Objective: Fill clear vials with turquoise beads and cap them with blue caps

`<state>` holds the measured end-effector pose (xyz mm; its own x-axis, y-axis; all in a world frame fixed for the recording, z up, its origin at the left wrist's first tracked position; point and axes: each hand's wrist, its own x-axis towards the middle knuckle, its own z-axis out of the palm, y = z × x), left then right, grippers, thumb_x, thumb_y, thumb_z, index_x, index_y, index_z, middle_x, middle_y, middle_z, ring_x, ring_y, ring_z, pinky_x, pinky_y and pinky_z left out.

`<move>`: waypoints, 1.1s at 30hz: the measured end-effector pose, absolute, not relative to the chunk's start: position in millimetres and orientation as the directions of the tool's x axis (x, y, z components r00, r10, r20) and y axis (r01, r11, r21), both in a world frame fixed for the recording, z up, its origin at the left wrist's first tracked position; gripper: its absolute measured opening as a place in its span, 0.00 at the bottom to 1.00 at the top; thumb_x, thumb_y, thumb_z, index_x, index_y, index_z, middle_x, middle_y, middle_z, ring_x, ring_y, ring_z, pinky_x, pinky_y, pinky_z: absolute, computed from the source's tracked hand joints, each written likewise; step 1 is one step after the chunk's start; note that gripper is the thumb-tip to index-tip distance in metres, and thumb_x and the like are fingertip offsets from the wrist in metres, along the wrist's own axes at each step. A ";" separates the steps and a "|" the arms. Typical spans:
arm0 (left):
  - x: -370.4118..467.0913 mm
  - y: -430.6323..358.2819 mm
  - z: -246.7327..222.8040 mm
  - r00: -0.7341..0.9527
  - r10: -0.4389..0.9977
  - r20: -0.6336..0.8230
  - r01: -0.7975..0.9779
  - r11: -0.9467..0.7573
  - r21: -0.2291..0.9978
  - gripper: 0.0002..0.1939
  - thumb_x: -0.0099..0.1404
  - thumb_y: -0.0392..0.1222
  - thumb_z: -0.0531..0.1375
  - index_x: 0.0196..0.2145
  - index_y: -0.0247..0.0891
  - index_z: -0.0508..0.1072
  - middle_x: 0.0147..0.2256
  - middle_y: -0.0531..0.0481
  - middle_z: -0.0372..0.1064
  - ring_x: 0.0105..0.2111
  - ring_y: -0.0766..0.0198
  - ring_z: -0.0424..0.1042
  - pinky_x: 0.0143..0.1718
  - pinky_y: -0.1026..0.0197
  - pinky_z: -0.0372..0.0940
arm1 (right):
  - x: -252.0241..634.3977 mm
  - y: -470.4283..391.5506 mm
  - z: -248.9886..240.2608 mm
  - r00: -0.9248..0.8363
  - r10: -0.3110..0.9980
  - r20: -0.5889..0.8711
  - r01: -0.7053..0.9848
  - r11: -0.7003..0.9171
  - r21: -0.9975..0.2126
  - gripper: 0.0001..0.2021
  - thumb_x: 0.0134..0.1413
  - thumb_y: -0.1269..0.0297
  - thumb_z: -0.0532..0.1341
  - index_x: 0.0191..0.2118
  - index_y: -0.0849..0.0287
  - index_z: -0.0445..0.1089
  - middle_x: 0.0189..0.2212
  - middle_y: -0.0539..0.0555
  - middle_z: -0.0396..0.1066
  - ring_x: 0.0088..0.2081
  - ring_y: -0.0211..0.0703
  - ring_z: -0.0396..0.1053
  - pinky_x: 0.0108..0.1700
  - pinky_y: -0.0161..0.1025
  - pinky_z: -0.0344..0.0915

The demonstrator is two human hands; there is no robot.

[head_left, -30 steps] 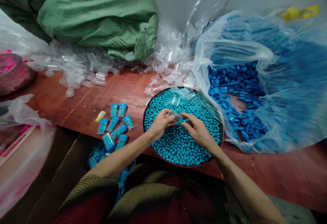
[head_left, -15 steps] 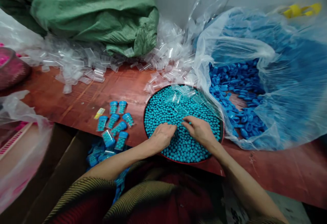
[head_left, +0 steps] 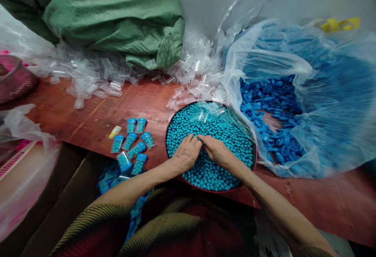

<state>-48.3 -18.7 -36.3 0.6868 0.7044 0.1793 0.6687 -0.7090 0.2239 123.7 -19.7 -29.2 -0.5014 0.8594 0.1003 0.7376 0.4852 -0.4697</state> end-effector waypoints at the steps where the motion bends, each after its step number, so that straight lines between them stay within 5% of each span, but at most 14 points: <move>1: -47.2 -19.0 -35.4 0.671 0.726 0.152 0.694 -0.687 0.215 0.16 0.64 0.29 0.44 0.47 0.30 0.64 0.43 0.36 0.67 0.49 0.51 0.65 0.49 0.47 0.63 | 123.9 -18.0 -30.0 -0.500 0.860 0.103 0.713 0.477 -0.514 0.20 0.58 0.74 0.50 0.56 0.62 0.63 0.44 0.60 0.72 0.45 0.45 0.70 0.46 0.43 0.67; 5: -41.1 -21.4 -30.7 0.629 0.776 0.054 0.763 -0.629 0.153 0.17 0.66 0.35 0.47 0.51 0.29 0.61 0.40 0.39 0.66 0.41 0.52 0.66 0.42 0.49 0.64 | 126.6 0.2 -19.4 -0.513 0.858 -0.018 0.740 0.431 -0.516 0.18 0.55 0.75 0.53 0.50 0.60 0.69 0.45 0.58 0.74 0.46 0.44 0.71 0.48 0.41 0.66; 11: -37.7 -23.9 -33.7 0.606 0.795 0.018 0.782 -0.599 0.171 0.19 0.65 0.42 0.53 0.52 0.32 0.59 0.47 0.39 0.63 0.47 0.50 0.63 0.47 0.49 0.60 | 99.6 45.5 17.4 -0.459 0.888 0.004 0.886 0.458 -0.080 0.15 0.59 0.70 0.52 0.51 0.60 0.67 0.47 0.61 0.69 0.45 0.50 0.67 0.40 0.40 0.65; 15: -40.0 -19.8 -31.9 0.603 0.795 -0.067 0.780 -0.569 0.261 0.10 0.63 0.39 0.54 0.42 0.34 0.63 0.40 0.41 0.66 0.42 0.52 0.65 0.43 0.51 0.61 | 74.7 69.4 14.8 -0.443 0.891 -0.099 0.890 0.450 0.075 0.14 0.60 0.72 0.49 0.45 0.61 0.70 0.46 0.63 0.68 0.45 0.53 0.65 0.37 0.41 0.64; 22: -41.1 -14.4 -28.6 0.581 0.812 -0.049 0.769 -0.528 0.361 0.11 0.60 0.36 0.57 0.41 0.34 0.63 0.45 0.40 0.63 0.47 0.52 0.62 0.46 0.52 0.62 | 100.3 53.9 11.4 -0.354 0.930 -0.104 0.922 0.365 0.131 0.17 0.62 0.76 0.43 0.47 0.64 0.65 0.41 0.64 0.68 0.42 0.49 0.67 0.35 0.39 0.62; 28: -38.8 -15.0 -30.1 0.608 0.794 0.011 0.748 -0.577 0.329 0.12 0.59 0.36 0.58 0.42 0.34 0.64 0.48 0.37 0.61 0.49 0.48 0.61 0.47 0.46 0.62 | 108.5 50.8 4.6 -0.259 0.964 -0.054 0.958 0.263 0.113 0.15 0.62 0.63 0.51 0.50 0.63 0.64 0.46 0.65 0.65 0.44 0.51 0.67 0.36 0.38 0.63; 33: -42.9 -13.5 -37.3 0.604 0.791 0.098 0.698 -0.584 0.414 0.13 0.59 0.33 0.58 0.43 0.35 0.62 0.46 0.39 0.63 0.49 0.51 0.63 0.48 0.46 0.65 | 103.6 59.8 6.8 -0.214 0.972 -0.095 0.973 0.221 0.072 0.17 0.62 0.75 0.43 0.45 0.65 0.67 0.43 0.66 0.67 0.39 0.47 0.70 0.36 0.39 0.64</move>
